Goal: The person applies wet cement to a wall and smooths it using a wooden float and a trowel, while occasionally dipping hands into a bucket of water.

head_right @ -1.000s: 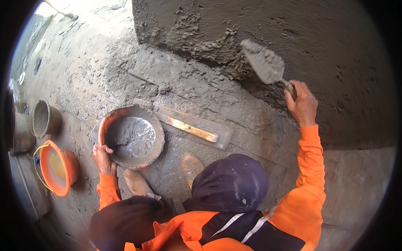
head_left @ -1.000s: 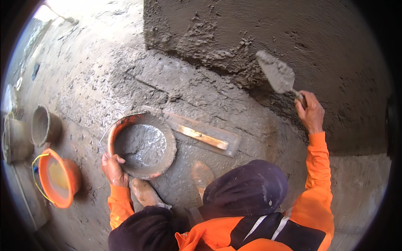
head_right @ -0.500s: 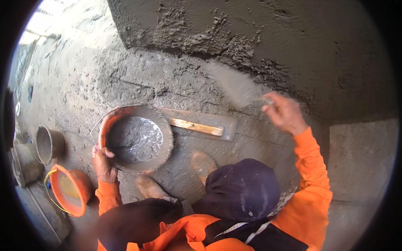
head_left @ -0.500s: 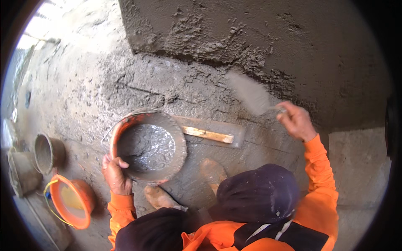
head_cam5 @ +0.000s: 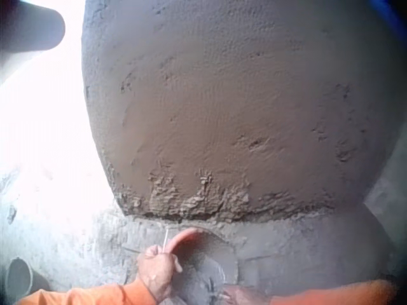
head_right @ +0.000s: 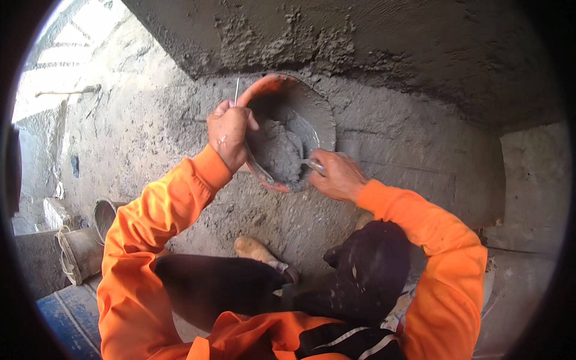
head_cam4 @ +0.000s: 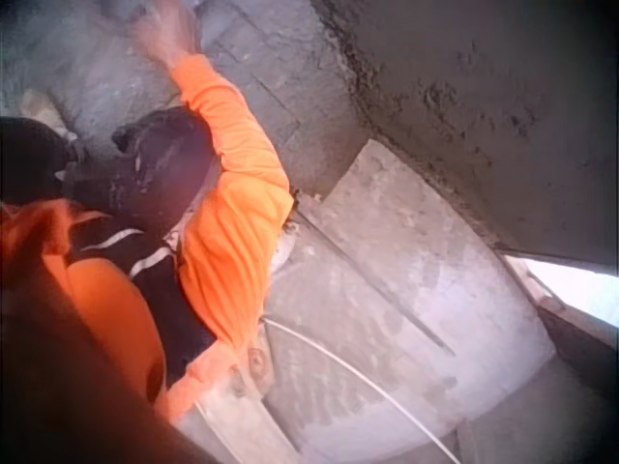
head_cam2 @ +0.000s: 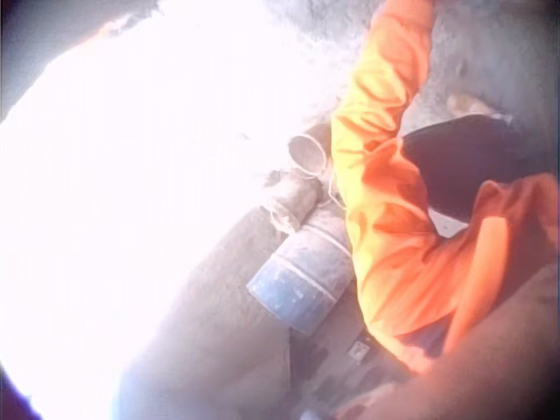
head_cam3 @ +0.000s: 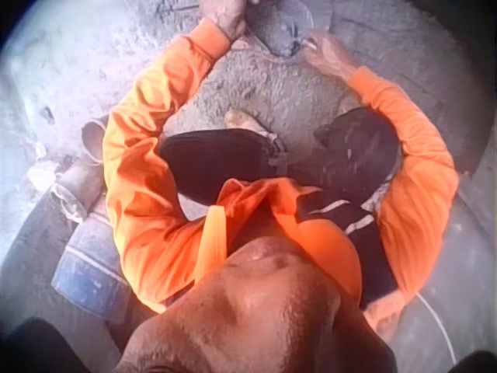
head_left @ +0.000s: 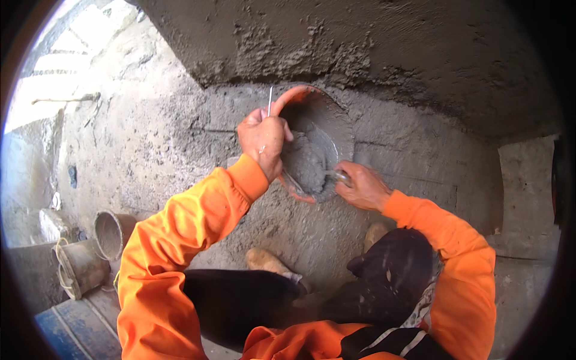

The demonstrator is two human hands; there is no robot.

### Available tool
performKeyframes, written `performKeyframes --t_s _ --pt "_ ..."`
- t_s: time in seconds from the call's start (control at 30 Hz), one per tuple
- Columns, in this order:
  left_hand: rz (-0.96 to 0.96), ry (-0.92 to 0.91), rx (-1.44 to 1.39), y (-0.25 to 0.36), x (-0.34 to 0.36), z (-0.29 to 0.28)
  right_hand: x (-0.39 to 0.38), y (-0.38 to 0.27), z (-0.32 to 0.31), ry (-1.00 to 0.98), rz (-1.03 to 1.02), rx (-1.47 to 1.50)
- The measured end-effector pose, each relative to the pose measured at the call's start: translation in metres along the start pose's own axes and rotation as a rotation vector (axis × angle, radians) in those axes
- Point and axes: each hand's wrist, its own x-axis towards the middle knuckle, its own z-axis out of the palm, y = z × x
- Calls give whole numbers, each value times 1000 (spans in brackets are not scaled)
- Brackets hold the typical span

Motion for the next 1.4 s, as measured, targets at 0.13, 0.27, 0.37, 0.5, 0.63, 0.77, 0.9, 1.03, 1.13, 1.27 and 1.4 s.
performKeyframes --t_s 0.13,0.27,0.37,0.5,0.63,0.77,0.9,1.03,1.13,1.27,1.4 --pt "-32 72 -173 -43 3 20 -24 53 -48 101 18 -43" --pt "61 211 -387 -111 -2 35 -45 89 -92 90 -60 -148" --pt "-28 184 -524 -134 -6 45 -62 109 -135 20 -93 -184" --pt "22 195 -560 -149 -14 41 -55 144 -196 -211 76 145" --pt "104 333 -507 -150 -36 56 0 209 -256 -450 363 320" --pt "282 461 -334 -148 -42 36 32 198 -287 9 61 208" --pt "350 442 -335 -136 -66 40 -8 181 -272 67 -240 -55" --pt "353 556 -337 -128 -62 87 -9 178 -179 72 -517 -632" --pt "401 484 -361 -127 -78 125 -12 157 -92 190 -513 -1021" --pt "331 468 -314 -137 -88 135 -20 169 -77 34 -503 -633" --pt "282 471 -347 -142 -98 127 -22 185 -78 -227 -333 -371"
